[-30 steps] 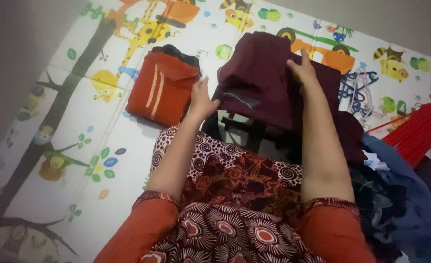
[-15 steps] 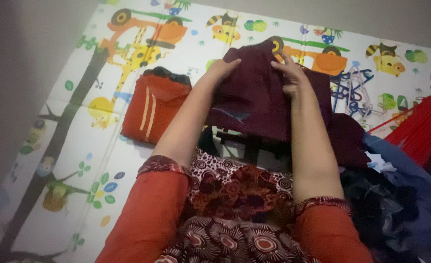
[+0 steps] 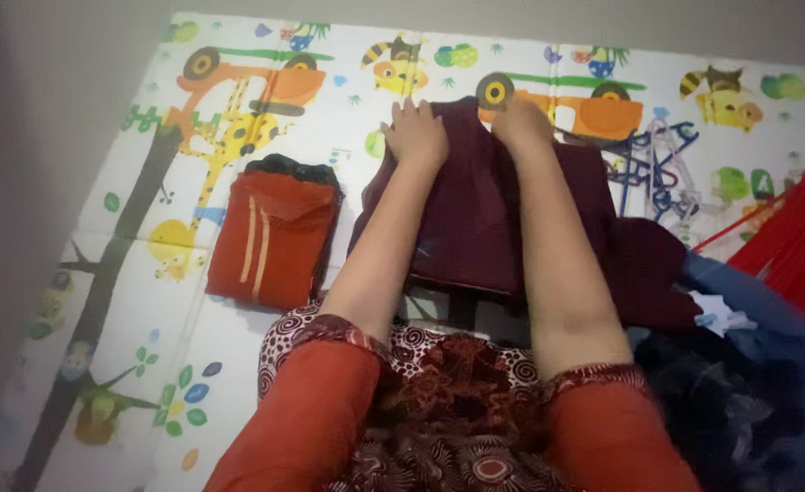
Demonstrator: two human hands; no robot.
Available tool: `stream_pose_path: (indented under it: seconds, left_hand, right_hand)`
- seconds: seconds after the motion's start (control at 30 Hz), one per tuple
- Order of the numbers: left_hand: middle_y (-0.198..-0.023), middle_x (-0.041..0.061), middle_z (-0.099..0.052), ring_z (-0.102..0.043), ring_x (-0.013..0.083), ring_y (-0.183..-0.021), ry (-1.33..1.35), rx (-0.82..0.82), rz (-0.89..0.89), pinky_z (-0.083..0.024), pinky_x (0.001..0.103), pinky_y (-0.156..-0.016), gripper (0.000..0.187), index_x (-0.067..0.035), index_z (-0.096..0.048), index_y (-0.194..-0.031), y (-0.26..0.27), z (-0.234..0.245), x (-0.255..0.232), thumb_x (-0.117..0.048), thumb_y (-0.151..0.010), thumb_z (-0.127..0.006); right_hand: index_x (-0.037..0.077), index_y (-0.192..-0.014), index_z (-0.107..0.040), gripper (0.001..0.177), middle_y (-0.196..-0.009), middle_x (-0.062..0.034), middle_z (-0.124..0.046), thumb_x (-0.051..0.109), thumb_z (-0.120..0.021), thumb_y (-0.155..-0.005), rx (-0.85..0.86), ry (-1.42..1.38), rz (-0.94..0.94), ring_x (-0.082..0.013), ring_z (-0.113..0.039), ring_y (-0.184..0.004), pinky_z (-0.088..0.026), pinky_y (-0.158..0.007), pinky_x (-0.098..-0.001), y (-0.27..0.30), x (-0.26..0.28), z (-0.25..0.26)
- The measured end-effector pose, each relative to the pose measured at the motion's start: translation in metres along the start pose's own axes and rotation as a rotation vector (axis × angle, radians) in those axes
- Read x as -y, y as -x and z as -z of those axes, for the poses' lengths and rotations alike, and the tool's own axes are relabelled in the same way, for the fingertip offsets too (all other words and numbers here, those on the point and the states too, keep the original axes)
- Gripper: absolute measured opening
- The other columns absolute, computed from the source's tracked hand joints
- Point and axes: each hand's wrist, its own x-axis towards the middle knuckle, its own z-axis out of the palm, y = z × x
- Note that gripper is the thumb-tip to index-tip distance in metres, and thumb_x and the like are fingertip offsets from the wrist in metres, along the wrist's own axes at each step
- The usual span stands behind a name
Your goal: The person folds a maroon shirt on a small wooden table. They smooth the fabric, fold the sleeves inward, and fold the shirt in half multiple times to create a compact bundle. The folded shirt is then placed on top of a stack of other folded clothes.
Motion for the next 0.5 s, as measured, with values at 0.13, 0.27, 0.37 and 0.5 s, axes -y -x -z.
stream_pose_path:
  seconds: [0.13, 0.27, 0.37, 0.5]
  left_hand:
    - [-0.164, 0.015, -0.026, -0.022, 0.0362, -0.152, 0.004, 0.032, 0.042, -0.019, 0.066, -0.116, 0.071, -0.010, -0.030, -0.158, -0.009, -0.023, 0.002, -0.051, -0.101, -0.045]
    - [-0.167, 0.015, -0.023, -0.024, 0.0365, -0.152, -0.012, 0.033, 0.057, -0.020, 0.066, -0.118, 0.073, -0.012, -0.029, -0.160, 0.004, -0.028, 0.003, -0.054, -0.102, -0.042]
    - [-0.167, 0.015, -0.024, -0.026, 0.0372, -0.151, 0.008, 0.010, 0.067, -0.022, 0.066, -0.118, 0.073, -0.012, -0.030, -0.160, 0.006, -0.028, 0.004, -0.054, -0.102, -0.043]
    - [-0.167, 0.014, -0.023, -0.026, 0.0364, -0.151, 0.038, 0.023, 0.074, -0.024, 0.065, -0.116, 0.077, -0.011, -0.029, -0.160, 0.000, -0.024, 0.003, -0.055, -0.100, -0.046]
  right_hand:
    - [0.014, -0.131, -0.069, 0.042, -0.130, -0.0185, -0.068, 0.031, -0.066, -0.093, -0.044, -0.239, 0.291, -0.0360, -0.064, -0.121, -0.048, -0.103, -0.0451, -0.032, 0.001, -0.017]
    - [0.015, -0.136, -0.067, 0.041, -0.137, -0.0142, -0.070, 0.038, -0.049, -0.108, -0.042, -0.659, 0.374, -0.0276, -0.063, -0.128, -0.047, -0.109, -0.0370, -0.049, -0.021, -0.062]
    - [0.013, -0.131, -0.072, 0.044, -0.140, -0.0073, -0.067, 0.042, -0.055, -0.104, 0.180, -1.036, 0.174, -0.0185, -0.057, -0.132, -0.041, -0.110, -0.0317, -0.062, -0.032, -0.064]
    - [0.004, -0.123, -0.069, 0.043, -0.126, -0.0118, -0.069, 0.039, -0.069, -0.098, 0.007, -0.656, 0.576, -0.0238, -0.062, -0.122, -0.047, -0.105, -0.0361, -0.069, -0.024, -0.058]
